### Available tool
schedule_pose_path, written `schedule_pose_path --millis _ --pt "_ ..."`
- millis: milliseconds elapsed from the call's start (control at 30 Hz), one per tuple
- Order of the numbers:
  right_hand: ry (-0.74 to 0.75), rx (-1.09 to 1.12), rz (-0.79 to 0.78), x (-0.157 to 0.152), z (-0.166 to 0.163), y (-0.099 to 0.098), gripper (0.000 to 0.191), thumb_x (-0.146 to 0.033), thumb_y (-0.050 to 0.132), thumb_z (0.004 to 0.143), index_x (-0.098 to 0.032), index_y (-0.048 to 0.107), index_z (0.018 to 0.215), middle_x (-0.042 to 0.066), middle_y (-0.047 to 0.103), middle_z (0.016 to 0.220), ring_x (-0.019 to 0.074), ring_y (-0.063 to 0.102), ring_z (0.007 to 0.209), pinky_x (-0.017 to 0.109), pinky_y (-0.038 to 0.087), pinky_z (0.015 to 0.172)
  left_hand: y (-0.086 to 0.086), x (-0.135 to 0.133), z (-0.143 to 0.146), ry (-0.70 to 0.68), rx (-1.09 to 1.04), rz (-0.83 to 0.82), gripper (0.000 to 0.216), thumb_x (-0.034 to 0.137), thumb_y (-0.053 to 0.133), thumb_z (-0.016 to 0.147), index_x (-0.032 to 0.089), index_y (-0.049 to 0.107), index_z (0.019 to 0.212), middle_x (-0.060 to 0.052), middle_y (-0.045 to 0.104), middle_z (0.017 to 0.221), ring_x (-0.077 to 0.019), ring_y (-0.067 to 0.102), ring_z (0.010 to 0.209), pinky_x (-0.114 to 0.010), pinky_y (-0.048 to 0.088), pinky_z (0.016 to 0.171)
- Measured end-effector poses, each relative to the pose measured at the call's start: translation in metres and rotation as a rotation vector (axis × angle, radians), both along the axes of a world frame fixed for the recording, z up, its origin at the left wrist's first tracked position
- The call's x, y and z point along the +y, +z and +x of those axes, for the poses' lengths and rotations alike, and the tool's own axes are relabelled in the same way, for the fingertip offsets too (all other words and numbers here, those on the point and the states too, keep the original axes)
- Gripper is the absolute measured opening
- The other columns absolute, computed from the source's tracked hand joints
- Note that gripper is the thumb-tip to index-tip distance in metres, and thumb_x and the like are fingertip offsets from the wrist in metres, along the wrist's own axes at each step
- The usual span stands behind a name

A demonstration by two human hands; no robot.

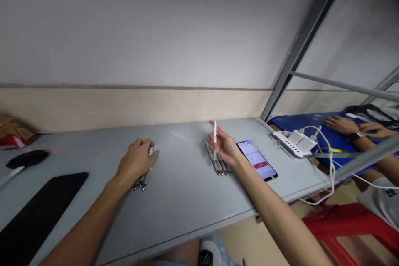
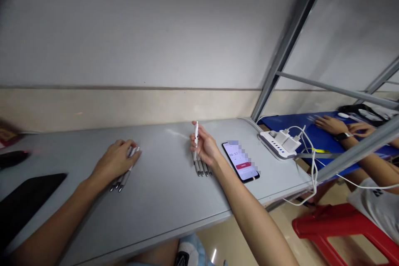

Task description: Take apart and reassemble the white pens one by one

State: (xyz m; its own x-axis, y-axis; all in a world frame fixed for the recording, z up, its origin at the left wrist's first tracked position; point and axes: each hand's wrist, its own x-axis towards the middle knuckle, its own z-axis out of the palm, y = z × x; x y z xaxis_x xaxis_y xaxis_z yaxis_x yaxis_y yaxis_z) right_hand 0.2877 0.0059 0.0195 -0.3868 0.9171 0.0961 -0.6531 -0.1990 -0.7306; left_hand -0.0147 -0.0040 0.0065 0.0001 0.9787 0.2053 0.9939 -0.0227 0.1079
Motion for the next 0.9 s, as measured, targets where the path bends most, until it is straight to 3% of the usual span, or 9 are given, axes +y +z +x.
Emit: schedule_pose_path --millis 133,267,433,533,633,733,900 --pt "-0.035 -0.101 0.002 -0.002 0.0 0.001 0.033 -0.025 0.065 0.082 -0.027 0.055 0.113 -0.001 0.057 0.083 0.0113 0.056 0.069 0.029 0.052 0.066 0.002 -0.001 0.002 0.007 0.037 0.011 0.035 0.037 0.034 0.09 0.018 0.059 0.108 -0.013 0.054 0.105 -0.0301 0.053 0.104 -0.039 0.047 0.081" --pt "-0.166 -0.353 0.097 -0.003 -0.005 -0.001 0.031 -0.025 0.069 0.077 -0.025 0.058 0.106 -0.003 0.056 0.078 0.0125 0.057 0.069 0.029 0.049 0.066 0.004 -0.005 0.006 0.014 0.079 0.038 0.038 0.034 0.035 0.089 0.016 0.057 0.114 -0.016 0.054 0.107 -0.0328 0.05 0.105 -0.042 0.046 0.08" --pt "-0.423 -0.889 0.417 0.004 -0.011 -0.012 0.025 -0.029 0.067 0.078 -0.02 0.064 0.101 -0.002 0.058 0.07 0.0138 0.053 0.069 0.029 0.042 0.069 0.004 -0.008 0.012 0.02 0.109 0.033 0.039 0.039 0.036 0.088 0.017 0.058 0.113 -0.016 0.053 0.11 -0.0351 0.047 0.107 -0.043 0.044 0.079" --pt "-0.563 -1.291 0.567 0.008 -0.014 -0.022 0.023 -0.03 0.066 0.079 -0.019 0.066 0.1 0.004 0.063 0.08 0.0196 0.052 0.082 0.034 0.039 0.077 0.002 -0.009 0.016 0.005 0.108 0.023 0.041 0.042 0.036 0.088 0.019 0.057 0.115 -0.016 0.052 0.114 -0.0359 0.045 0.109 -0.046 0.043 0.081" --pt "-0.595 -1.618 0.663 0.007 -0.016 -0.029 0.025 -0.033 0.071 0.077 -0.019 0.07 0.099 0.01 0.063 0.099 0.0276 0.046 0.1 0.04 0.033 0.083 0.001 -0.01 0.02 -0.003 0.098 0.022 0.041 0.042 0.036 0.088 0.019 0.056 0.115 -0.016 0.051 0.116 -0.0358 0.044 0.11 -0.049 0.041 0.082" --pt "-0.602 -1.722 0.694 0.006 -0.014 -0.03 0.032 -0.04 0.072 0.077 -0.021 0.071 0.102 0.011 0.06 0.106 0.0293 0.043 0.104 0.042 0.03 0.084 0.003 -0.011 0.022 0.002 0.089 0.026 0.04 0.042 0.036 0.088 0.02 0.056 0.115 -0.016 0.051 0.118 -0.0357 0.043 0.112 -0.049 0.04 0.084" --pt "-0.588 -1.715 0.694 0.007 -0.004 -0.027 0.033 -0.042 0.073 0.077 -0.023 0.071 0.103 0.01 0.06 0.105 0.0274 0.044 0.101 0.039 0.028 0.082 0.008 -0.015 0.025 0.002 0.073 -0.014 0.04 0.042 0.037 0.088 0.02 0.057 0.114 -0.016 0.053 0.116 -0.0351 0.044 0.111 -0.048 0.039 0.084"
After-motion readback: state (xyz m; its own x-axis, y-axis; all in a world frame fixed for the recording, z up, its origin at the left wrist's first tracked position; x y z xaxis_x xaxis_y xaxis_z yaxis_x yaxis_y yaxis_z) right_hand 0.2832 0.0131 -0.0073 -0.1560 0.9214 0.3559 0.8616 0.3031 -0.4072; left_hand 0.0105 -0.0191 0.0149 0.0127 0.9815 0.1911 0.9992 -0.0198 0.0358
